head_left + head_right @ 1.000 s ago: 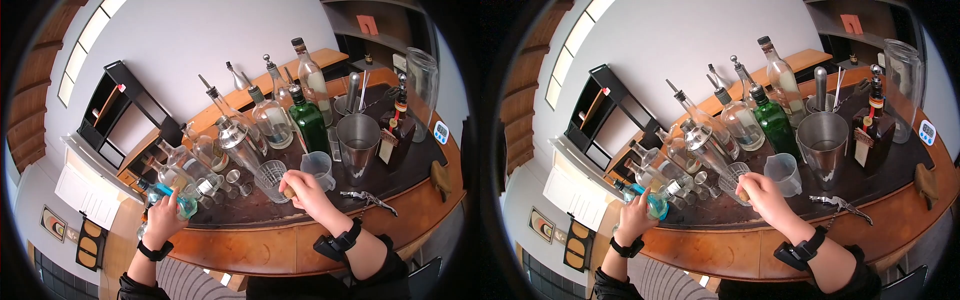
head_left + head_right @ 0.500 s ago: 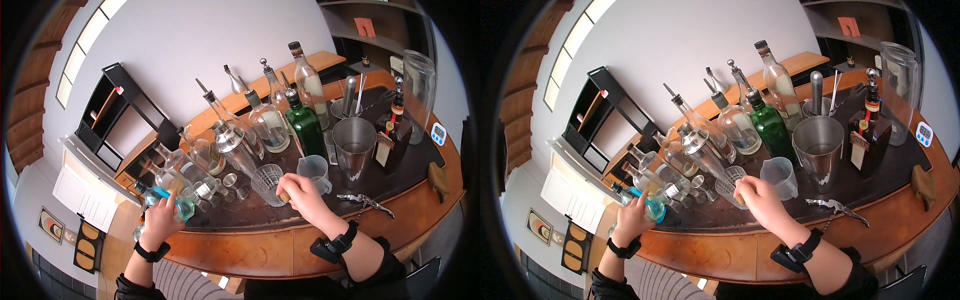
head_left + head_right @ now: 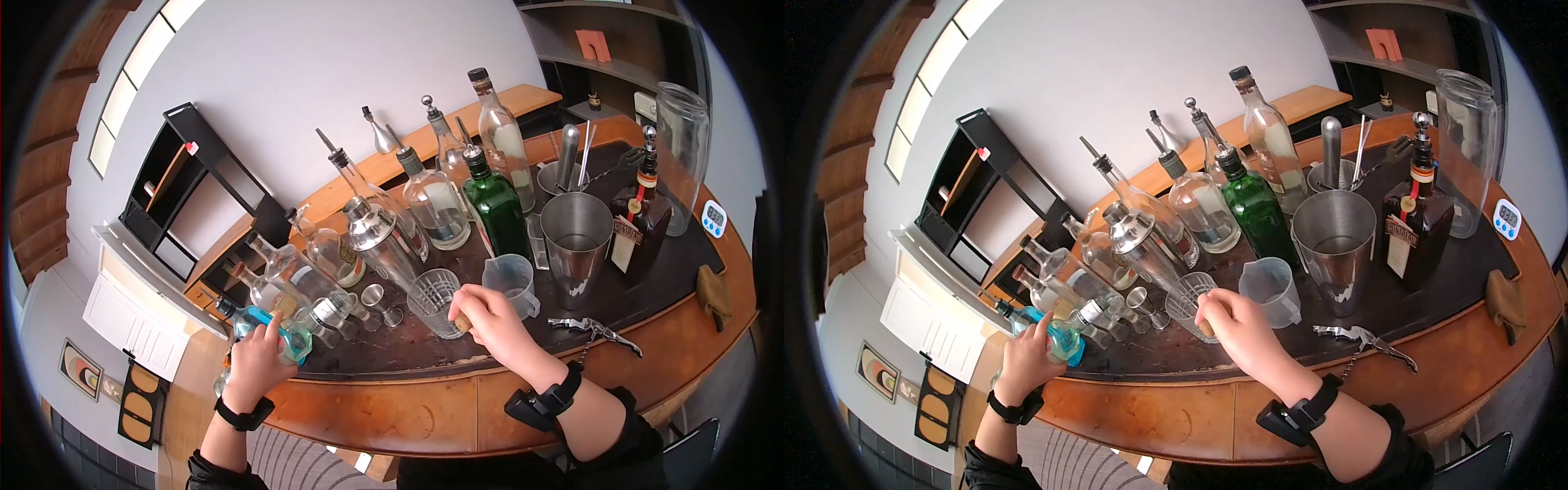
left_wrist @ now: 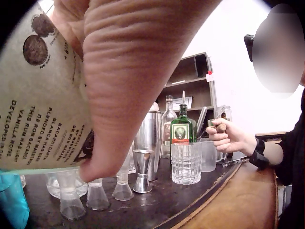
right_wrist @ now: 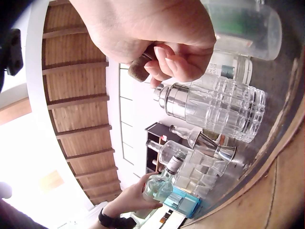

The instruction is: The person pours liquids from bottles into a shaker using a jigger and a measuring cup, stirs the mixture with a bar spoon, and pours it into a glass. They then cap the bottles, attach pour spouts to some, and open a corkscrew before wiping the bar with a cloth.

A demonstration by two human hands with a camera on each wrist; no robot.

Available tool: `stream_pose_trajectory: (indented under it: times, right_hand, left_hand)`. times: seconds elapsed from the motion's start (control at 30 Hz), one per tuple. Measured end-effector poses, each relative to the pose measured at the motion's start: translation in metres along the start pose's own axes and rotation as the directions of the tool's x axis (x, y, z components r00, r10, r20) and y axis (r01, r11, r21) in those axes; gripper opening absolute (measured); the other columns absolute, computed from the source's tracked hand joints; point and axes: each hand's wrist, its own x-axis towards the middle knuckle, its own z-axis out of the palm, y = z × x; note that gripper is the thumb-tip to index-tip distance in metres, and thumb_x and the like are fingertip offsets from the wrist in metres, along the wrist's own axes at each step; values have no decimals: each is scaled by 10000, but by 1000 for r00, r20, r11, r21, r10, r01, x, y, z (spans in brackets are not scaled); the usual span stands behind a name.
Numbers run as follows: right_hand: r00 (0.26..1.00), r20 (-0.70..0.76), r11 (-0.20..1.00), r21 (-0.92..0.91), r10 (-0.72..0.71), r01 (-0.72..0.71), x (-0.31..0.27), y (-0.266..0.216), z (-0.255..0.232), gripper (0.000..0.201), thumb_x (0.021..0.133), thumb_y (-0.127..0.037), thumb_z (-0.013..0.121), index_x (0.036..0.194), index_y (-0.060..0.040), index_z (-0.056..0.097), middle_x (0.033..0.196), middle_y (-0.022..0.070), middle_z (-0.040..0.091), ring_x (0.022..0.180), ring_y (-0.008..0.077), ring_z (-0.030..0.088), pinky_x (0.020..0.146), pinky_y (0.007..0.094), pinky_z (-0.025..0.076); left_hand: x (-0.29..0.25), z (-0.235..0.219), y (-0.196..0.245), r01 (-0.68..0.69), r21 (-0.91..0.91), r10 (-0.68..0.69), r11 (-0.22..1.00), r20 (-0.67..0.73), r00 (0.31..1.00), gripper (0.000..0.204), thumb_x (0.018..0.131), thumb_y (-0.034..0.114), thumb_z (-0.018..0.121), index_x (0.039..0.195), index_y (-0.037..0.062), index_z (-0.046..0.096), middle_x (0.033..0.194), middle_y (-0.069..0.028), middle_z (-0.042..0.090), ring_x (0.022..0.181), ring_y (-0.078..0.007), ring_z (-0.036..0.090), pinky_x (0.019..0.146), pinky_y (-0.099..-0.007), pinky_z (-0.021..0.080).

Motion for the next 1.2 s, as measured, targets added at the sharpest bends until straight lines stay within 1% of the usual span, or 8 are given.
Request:
stream_pose_trajectory:
  times: [0.47, 0.6, 0.7, 0.77, 0.87, 1.0, 1.1, 1.2]
  right_hand:
    - [1000, 14, 1000, -9, 16, -16, 0, -2, 0, 280, 955, -215, 487, 792, -9, 584, 756, 29, 568, 744, 117, 535, 699, 272, 423]
    - [1000, 17, 1000, 12, 14, -14, 1, -2, -2, 269, 956, -219, 487, 794, -31, 590, 734, -1, 545, 675, 89, 492, 620, 247, 387]
    - [998, 8, 997, 35, 61, -62, -2, -12, -8, 261, 974, -238, 482, 823, -50, 583, 716, -24, 517, 599, 58, 434, 552, 219, 339]
    - [999, -8, 998, -15, 53, -53, 0, -20, -7, 260, 982, -230, 478, 826, -47, 577, 710, -21, 512, 591, 57, 431, 551, 216, 345]
    - [987, -6, 971, -180, -162, 158, 5, -37, 5, 251, 1005, -199, 453, 835, -44, 554, 675, -38, 425, 535, 12, 345, 476, 187, 268]
    - [889, 183, 807, -373, -420, 459, 19, -95, 45, 171, 972, -140, 549, 849, -22, 549, 586, -5, 472, 549, 55, 413, 520, 245, 350]
    - [809, 294, 615, -534, -509, 580, 25, -146, 85, 192, 945, -194, 590, 842, -36, 553, 535, 31, 465, 477, 102, 405, 476, 296, 338]
    - [684, 475, 489, -479, -554, 729, 31, -178, 127, 197, 919, -215, 594, 832, -40, 567, 563, 92, 543, 484, 226, 553, 494, 346, 421]
  left_hand:
    - [-18, 12, 17, 171, -402, -222, 900, -84, 971, 1012, 580, 286, 858, 1425, 55, 353, 1079, -194, 665, 938, -351, 676, 785, -403, 552]
    - [-29, 12, 39, 112, -784, -326, 610, -119, 938, 1004, 604, 174, 867, 1435, 55, 317, 1115, -157, 643, 987, -277, 666, 885, -372, 529]
    - [-39, 15, 67, -82, -996, -431, 36, -89, 898, 1054, 632, 152, 880, 1457, 61, 231, 1188, -87, 535, 1101, -200, 558, 954, -367, 480]
    - [-44, 17, 83, -155, -981, -455, -120, -85, 887, 1068, 627, 158, 893, 1452, 60, 221, 1189, -90, 535, 1095, -194, 563, 950, -363, 480]
    - [-44, 18, 101, -217, -953, -437, -210, -107, 893, 1052, 629, 142, 887, 1437, 67, 216, 1239, -94, 500, 1111, -200, 551, 950, -368, 480]
    - [-45, 12, 117, -238, -895, -401, -378, -73, 913, 1034, 620, 139, 887, 1423, 55, 241, 1252, -103, 495, 1142, -199, 531, 994, -382, 452]
    - [-44, 13, 116, -254, -926, -353, -279, -147, 924, 1054, 619, 135, 886, 1435, 39, 226, 1291, -117, 469, 1197, -216, 499, 1034, -395, 420]
    - [-44, 18, 113, -259, -935, -342, -243, -168, 925, 1059, 619, 137, 886, 1438, 32, 222, 1313, -125, 458, 1219, -226, 487, 1051, -397, 404]
